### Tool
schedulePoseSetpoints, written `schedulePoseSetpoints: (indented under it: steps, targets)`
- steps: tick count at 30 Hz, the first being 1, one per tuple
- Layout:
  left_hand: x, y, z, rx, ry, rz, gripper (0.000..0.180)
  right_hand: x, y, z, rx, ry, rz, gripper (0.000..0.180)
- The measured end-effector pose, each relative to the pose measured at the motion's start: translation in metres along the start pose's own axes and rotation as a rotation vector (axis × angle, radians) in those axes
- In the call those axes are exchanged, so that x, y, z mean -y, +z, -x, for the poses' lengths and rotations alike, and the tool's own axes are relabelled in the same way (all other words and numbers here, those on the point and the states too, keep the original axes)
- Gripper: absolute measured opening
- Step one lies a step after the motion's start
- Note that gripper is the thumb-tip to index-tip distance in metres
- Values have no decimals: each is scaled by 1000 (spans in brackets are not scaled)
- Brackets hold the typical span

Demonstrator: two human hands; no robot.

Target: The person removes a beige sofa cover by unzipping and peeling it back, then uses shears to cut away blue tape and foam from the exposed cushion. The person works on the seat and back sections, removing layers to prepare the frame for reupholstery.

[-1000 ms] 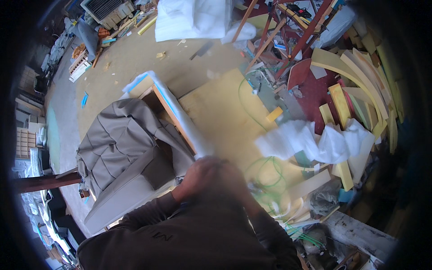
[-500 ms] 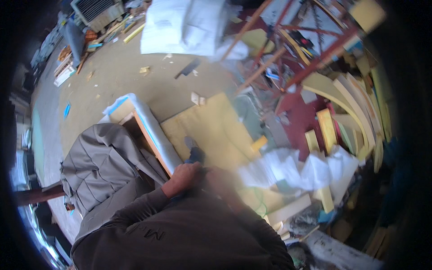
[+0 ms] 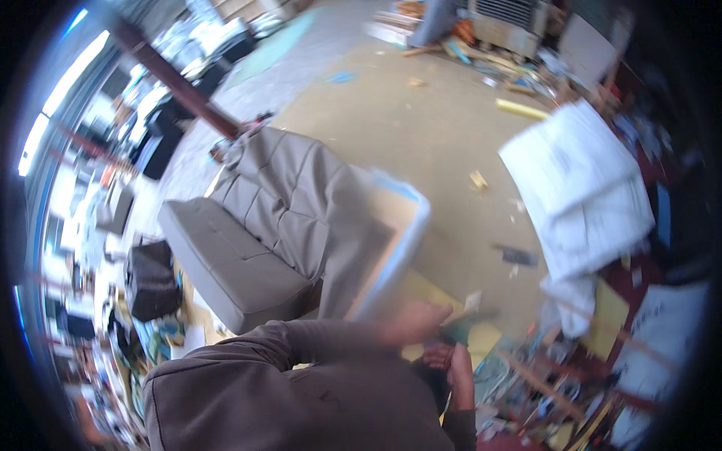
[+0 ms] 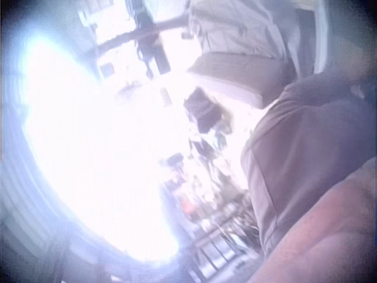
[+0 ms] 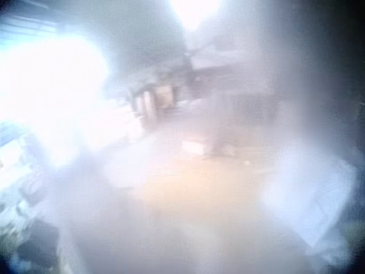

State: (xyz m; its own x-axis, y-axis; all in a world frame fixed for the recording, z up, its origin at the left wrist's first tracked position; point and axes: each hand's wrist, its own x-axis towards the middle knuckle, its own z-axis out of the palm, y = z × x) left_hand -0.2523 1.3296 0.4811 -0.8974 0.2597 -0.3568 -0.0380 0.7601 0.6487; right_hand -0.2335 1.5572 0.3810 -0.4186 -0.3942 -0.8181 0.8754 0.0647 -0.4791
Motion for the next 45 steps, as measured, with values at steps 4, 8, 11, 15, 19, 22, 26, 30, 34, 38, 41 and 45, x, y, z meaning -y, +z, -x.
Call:
schedulePoseSetpoints:
  steps: [4, 8, 11, 15, 19, 22, 26, 30, 34, 38, 41, 45]
  targets:
    - [16, -10, -79, -162, -101, -82, 27, 105, -25, -49, 427, -22, -65, 72]
    - [8, -38, -159, -279, -183, -41, 27, 225, -45, -122, 238, -235, 94, 50]
    - [-14, -63, -213, -386, -218, -25, 28, 299, -41, -158, 9, -503, -31, 48]
    - [-39, -96, -288, -395, -324, -10, 30, 394, -29, -172, 229, -358, -194, 47]
    - [-26, -136, -336, -498, -284, 50, 29, 476, 19, -207, 547, -498, 47, 53]
    - [10, -164, -366, -473, -377, 107, 30, 520, 59, -260, 639, -540, 288, 52]
    - [72, -217, -416, -566, -577, 273, 29, 562, 86, -340, 653, -650, 805, 52]
    - [133, -316, -452, -750, -604, 228, 27, 629, 112, -423, 582, -892, 1293, 53]
    - [165, -415, -460, -1157, -366, 57, 24, 688, 179, -489, 340, -1023, 1232, 44]
    - [216, -491, -487, -603, -523, 155, 24, 748, 269, -566, 357, -812, 1115, 43]
    - [251, -516, -506, -608, -400, 106, 24, 773, 306, -614, 360, -671, 1251, 50]
    - [312, -561, -530, -875, -410, 145, 25, 807, 378, -702, 735, -627, 1209, 54]
